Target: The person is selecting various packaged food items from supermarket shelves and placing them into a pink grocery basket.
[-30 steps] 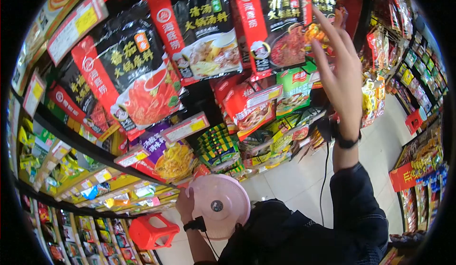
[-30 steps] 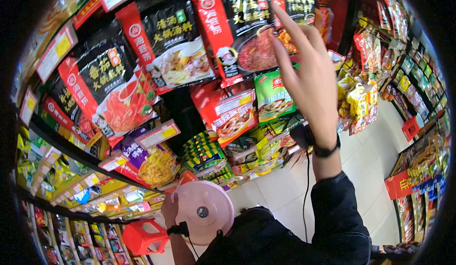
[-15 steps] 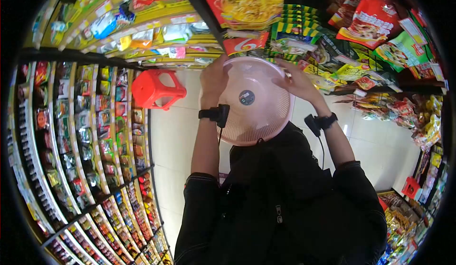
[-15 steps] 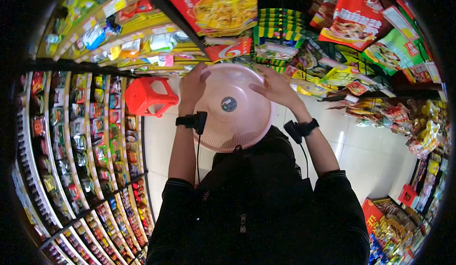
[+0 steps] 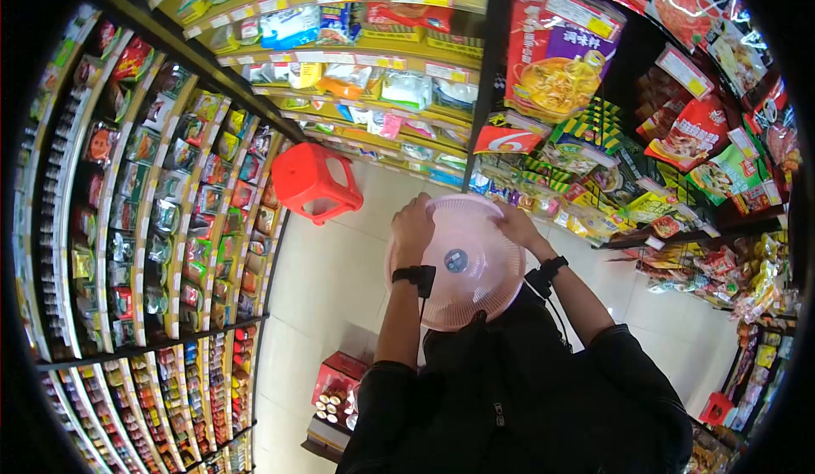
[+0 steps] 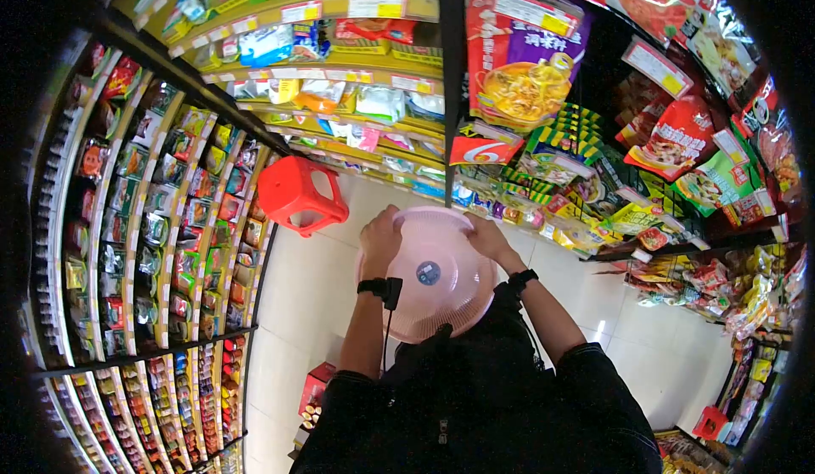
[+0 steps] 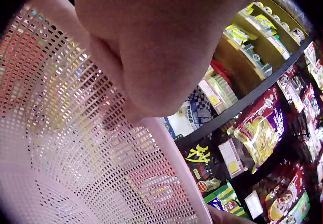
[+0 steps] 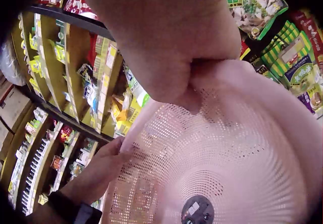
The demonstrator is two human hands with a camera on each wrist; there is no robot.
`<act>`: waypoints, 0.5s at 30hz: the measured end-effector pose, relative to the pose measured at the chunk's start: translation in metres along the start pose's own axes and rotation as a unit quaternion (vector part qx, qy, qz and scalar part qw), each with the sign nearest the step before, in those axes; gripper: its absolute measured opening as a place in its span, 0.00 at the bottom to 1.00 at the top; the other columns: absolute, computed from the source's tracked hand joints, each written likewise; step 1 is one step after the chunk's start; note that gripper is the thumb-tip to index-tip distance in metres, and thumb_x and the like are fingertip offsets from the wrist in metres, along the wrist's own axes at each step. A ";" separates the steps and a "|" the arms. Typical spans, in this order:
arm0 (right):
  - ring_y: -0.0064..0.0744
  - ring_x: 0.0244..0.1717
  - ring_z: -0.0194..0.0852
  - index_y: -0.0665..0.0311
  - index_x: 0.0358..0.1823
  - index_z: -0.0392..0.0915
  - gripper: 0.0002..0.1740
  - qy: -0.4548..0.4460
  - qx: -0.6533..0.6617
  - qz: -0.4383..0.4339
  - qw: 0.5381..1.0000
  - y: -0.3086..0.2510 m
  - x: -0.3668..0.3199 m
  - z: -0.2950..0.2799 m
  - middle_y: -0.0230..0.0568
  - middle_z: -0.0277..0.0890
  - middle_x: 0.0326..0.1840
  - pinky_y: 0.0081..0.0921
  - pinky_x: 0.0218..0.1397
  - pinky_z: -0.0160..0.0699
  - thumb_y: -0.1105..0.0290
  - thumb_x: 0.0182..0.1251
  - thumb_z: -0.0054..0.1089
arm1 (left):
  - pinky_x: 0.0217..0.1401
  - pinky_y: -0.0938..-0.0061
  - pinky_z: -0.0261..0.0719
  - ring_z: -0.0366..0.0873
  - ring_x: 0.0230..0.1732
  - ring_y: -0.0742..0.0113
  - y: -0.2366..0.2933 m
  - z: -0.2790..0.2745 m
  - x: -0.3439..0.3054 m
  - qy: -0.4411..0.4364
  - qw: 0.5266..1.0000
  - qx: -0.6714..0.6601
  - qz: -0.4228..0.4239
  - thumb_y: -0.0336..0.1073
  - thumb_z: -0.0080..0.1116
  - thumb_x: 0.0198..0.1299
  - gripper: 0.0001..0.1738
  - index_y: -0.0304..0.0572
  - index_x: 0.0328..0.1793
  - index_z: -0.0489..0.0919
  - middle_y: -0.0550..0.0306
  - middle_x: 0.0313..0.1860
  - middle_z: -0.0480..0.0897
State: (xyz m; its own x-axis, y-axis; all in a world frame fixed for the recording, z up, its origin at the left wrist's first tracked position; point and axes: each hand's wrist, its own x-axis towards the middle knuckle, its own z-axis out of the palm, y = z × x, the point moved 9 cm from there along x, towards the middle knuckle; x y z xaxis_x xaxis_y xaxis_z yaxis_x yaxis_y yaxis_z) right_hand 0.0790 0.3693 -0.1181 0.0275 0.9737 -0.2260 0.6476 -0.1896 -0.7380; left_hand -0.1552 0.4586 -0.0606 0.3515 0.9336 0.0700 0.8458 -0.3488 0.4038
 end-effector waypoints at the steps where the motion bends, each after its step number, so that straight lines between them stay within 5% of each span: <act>1: 0.60 0.47 0.87 0.60 0.71 0.72 0.26 0.001 -0.003 0.002 1.000 -0.007 -0.002 0.006 0.63 0.85 0.47 0.47 0.52 0.83 0.61 0.75 0.61 | 0.45 0.48 0.82 0.86 0.42 0.45 -0.007 -0.006 -0.006 0.004 1.000 -0.001 -0.002 0.42 0.61 0.69 0.09 0.50 0.49 0.76 0.52 0.39 0.85; 15: 0.69 0.46 0.83 0.60 0.64 0.74 0.21 0.000 -0.015 0.003 1.000 -0.044 0.008 0.055 0.64 0.84 0.41 0.57 0.49 0.80 0.61 0.74 0.60 | 0.43 0.51 0.83 0.87 0.40 0.47 -0.068 -0.022 -0.018 0.014 1.000 -0.017 -0.017 0.44 0.62 0.68 0.09 0.52 0.48 0.77 0.54 0.38 0.86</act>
State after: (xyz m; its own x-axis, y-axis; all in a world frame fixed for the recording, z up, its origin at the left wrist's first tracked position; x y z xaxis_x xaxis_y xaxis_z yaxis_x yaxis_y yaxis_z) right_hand 0.0087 0.3782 -0.1221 0.0312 0.9726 -0.2306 0.6701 -0.1915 -0.7172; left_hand -0.2274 0.4676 -0.0692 0.3106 0.9471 0.0805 0.8432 -0.3136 0.4367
